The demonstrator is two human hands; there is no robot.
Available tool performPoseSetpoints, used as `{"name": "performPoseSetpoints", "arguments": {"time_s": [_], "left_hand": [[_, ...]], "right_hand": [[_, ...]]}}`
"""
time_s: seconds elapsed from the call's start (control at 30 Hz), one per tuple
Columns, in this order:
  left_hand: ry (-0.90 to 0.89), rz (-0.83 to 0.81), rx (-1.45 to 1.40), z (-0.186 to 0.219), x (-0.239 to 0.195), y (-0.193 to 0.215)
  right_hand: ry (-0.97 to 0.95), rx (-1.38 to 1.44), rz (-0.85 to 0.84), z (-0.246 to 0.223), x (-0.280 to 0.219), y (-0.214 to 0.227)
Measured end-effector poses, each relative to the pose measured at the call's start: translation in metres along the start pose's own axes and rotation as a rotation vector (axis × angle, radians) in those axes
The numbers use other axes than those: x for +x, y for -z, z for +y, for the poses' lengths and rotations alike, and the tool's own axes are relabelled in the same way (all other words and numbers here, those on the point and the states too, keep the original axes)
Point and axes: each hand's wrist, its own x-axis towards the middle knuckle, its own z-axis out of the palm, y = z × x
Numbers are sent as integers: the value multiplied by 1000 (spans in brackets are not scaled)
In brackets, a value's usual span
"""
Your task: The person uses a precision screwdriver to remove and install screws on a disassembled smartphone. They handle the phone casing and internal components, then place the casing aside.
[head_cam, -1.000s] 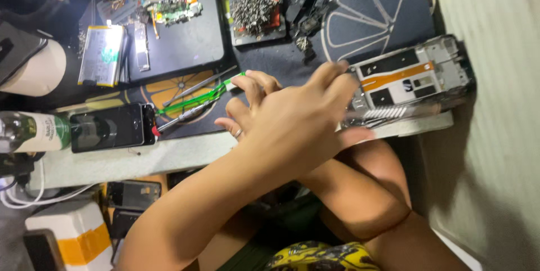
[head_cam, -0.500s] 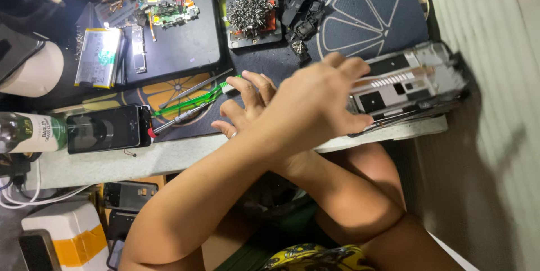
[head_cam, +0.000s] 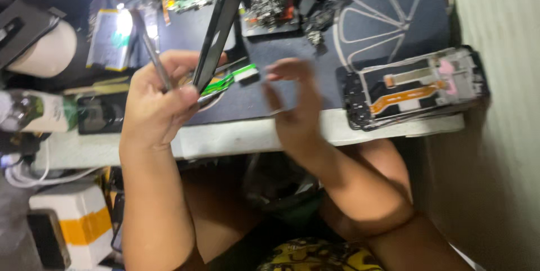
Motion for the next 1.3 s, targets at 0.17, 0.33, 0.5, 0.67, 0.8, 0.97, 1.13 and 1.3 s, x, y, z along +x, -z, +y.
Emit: {"name": "performPoseSetpoints", "arguments": {"time_s": [0.17,0.33,0.5,0.67,0.8,0.97,1.13,1.3], "left_hand": [[-163,9,357,16,-62,41],[-200,55,679,64,-125,60],[48,109,1005,69,-112,37],[-137,36,1123,-8,-52,-7],[-298,-5,1071,-28,-40,-19],[-507,142,908,-37,-39,0],[-431,385,1049,-48,-51,23],[-475,340,1155,-51,-51,28]], "right_hand": [[-54,518,229,8,7,6],[-75,619,268,7,4,9],[-81,636,234,8,4,9],[-62,564,234,11,3,12],[-74,570,221,11,4,15],[-96,573,254,10,3,17],[-50,553,271,8,4,20],[-10,479,224,13,2,21]]}}
